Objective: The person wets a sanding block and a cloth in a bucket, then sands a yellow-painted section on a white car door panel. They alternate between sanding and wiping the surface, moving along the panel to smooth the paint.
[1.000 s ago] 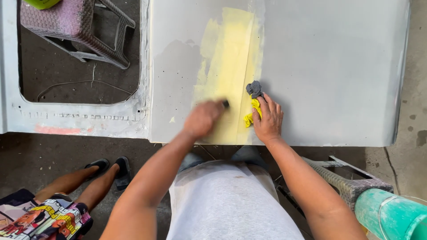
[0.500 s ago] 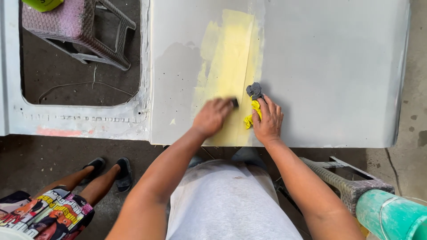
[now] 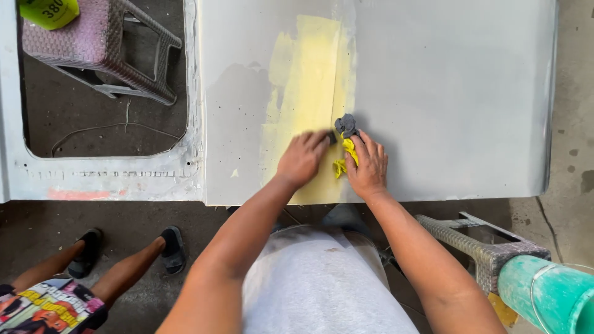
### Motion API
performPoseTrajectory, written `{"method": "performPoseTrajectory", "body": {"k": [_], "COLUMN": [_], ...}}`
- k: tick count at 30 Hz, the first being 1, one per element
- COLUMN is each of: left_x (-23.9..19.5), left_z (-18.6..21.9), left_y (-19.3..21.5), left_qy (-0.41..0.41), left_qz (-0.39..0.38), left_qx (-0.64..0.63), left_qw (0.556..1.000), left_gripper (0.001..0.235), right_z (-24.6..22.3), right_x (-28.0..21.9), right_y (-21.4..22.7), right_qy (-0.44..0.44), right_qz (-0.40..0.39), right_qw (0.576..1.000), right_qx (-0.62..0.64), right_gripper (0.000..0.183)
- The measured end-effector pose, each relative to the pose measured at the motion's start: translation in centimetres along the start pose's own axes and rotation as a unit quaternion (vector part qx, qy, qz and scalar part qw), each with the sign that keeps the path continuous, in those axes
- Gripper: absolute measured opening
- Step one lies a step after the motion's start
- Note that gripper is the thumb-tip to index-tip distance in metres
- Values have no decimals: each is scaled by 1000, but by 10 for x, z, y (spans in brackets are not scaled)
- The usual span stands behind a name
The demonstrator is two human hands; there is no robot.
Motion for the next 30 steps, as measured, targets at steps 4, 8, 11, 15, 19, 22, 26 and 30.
{"method": "performPoseTrajectory", "body": {"k": [4,8,11,15,19,22,26,30], "left_x": [0,-92,-79,8,-9,-62,-81,3], "left_z": [7,40,28,-6,-2,24,33,-6], "left_y": [3,-1,-8,-7,-1,6,14,-6], "left_qy": [57,-61,-106,9,49,-11,-87,18], "left_qz": [19,-59,-90,-8,-3,-42,-53,3], "left_qx": [18,3,8,30,21,0,6,12], "left_qw": [998,996,990,999,999,999,995,1000], "left_gripper": [45,48,47,45,43,45,48,42], "right_z": [1,5,3,3,1,6,4,3], "right_x": [0,-1,0,-4,-2,-4,-4,-5], "right_y": [4,5,0,3,1,2,0,3], "right_qy": [10,9,1,-2,2,-2,-1,-6], "right_qz": [-8,-3,-8,-3,0,-2,-5,-9], "right_qw": [1000,1000,1000,1000,1000,1000,1000,1000], "right_qx": [4,-6,-1,-2,3,-2,-1,3], "right_gripper": [51,51,52,53,53,53,52,53]}}
Point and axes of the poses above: each hand's wrist, its own x-axis towards the middle knuckle, its own y-axis out of the back of the hand, z = x × y, the point moved 6 cm from there along x, towards the middle knuckle, and after that the axes turned 12 degrees about y, right-handed, at the moved point
